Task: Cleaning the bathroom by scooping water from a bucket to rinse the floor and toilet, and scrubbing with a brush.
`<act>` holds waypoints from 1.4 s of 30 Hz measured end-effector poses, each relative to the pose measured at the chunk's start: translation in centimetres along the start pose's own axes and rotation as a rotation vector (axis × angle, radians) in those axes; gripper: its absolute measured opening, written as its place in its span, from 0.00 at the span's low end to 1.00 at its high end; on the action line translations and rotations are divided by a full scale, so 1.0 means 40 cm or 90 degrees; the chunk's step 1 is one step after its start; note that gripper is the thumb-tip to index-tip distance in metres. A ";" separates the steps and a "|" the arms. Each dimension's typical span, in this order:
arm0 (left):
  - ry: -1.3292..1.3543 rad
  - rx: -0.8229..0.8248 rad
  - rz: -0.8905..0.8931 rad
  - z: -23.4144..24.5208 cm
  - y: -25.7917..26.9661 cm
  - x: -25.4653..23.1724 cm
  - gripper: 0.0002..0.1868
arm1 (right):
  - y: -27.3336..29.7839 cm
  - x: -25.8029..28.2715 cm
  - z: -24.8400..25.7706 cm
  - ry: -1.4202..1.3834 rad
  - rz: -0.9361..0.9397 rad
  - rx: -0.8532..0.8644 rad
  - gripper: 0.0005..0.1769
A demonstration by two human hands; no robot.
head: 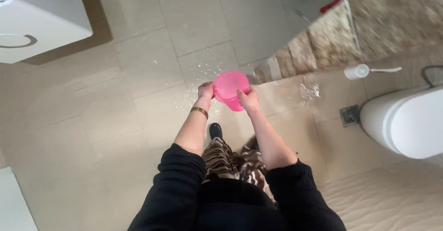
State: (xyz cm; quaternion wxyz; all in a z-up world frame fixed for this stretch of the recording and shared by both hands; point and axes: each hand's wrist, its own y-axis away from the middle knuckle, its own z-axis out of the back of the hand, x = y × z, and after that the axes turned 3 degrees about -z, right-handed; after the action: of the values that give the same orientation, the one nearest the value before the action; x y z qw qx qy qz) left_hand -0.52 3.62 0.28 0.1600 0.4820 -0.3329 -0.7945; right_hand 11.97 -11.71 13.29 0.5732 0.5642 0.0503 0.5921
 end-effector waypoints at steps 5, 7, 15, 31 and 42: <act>0.075 0.032 0.040 0.049 -0.033 -0.195 0.17 | -0.079 0.142 -0.064 -0.066 0.078 -0.056 0.15; 0.109 0.043 0.050 0.029 -0.037 -0.285 0.19 | -0.190 0.165 -0.074 -0.067 0.088 -0.073 0.15; 0.154 0.125 0.020 -0.138 -0.149 -0.580 0.25 | -0.501 0.351 -0.015 -0.120 0.095 -0.146 0.17; 0.118 0.176 0.050 -0.507 -0.609 -0.931 0.21 | -0.963 0.743 0.146 -0.086 0.057 -0.292 0.29; -0.045 0.333 0.001 -0.823 -0.810 -1.257 0.22 | -1.192 0.939 0.373 -0.173 -0.026 -0.295 0.30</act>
State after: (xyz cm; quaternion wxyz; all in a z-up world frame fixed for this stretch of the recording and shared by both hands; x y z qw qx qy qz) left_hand 54.71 43.75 0.95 0.0189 0.4786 -0.5326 -0.6978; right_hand 63.50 23.27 7.90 0.7001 0.4912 -0.1528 0.4952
